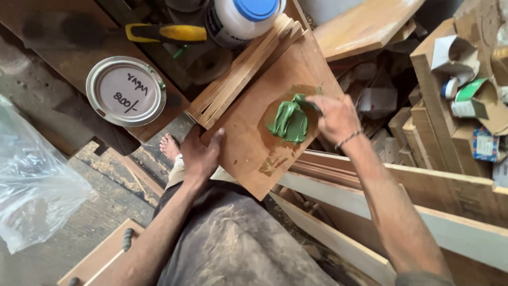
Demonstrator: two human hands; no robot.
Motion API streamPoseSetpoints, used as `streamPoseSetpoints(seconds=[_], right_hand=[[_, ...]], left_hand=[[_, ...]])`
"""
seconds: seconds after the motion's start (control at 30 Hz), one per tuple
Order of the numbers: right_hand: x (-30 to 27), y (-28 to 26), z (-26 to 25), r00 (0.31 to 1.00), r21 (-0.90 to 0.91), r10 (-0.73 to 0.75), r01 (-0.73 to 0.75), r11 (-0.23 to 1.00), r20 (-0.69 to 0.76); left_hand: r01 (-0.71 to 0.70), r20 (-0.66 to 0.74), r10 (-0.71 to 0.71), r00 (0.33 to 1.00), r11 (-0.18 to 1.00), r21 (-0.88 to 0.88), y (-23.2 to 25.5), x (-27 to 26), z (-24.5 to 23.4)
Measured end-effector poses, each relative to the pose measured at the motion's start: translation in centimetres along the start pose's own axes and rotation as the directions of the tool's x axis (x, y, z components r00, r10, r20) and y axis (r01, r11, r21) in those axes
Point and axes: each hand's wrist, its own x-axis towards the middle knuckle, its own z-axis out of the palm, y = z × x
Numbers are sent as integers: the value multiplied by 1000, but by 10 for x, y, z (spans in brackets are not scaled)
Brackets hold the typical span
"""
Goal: Mix green pigment with wood filler and apply it to a wooden workpiece.
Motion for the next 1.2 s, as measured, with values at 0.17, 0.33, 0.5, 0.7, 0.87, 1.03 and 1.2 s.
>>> streamPoseSetpoints(seconds=[0.17,0.33,0.5,0.7,0.87,1.03,1.2], right_hand=[[-32,-32,5,902,94,334,-370,924,273],[-47,-65,35,683,170,647,-720,672,339],[-28,-74,44,375,688,851,-725,22,368],[-25,-81,11,762,241,619,-647,723,190],[-85,-81,40,956,-209,-122,67,976,-265],[-47,-25,-10,912,-40,337,-337,941,234],[20,-19,3,857,236,513,-507,829,41]], left_hand=[[47,36,-44,998,995,-83,-1,-2,-1],[127,58,-125,991,991,-32,4,2,-3],[36,55,-37,998,999,13,-11,2,-1],[-34,33,37,999,994,-107,-11,0,0],[167,32,-168,985,985,42,6,1,-1],[-27,-26,28,999,998,50,-13,-2,5],[-6,-2,6,1000,1000,2,-9,1,1]])
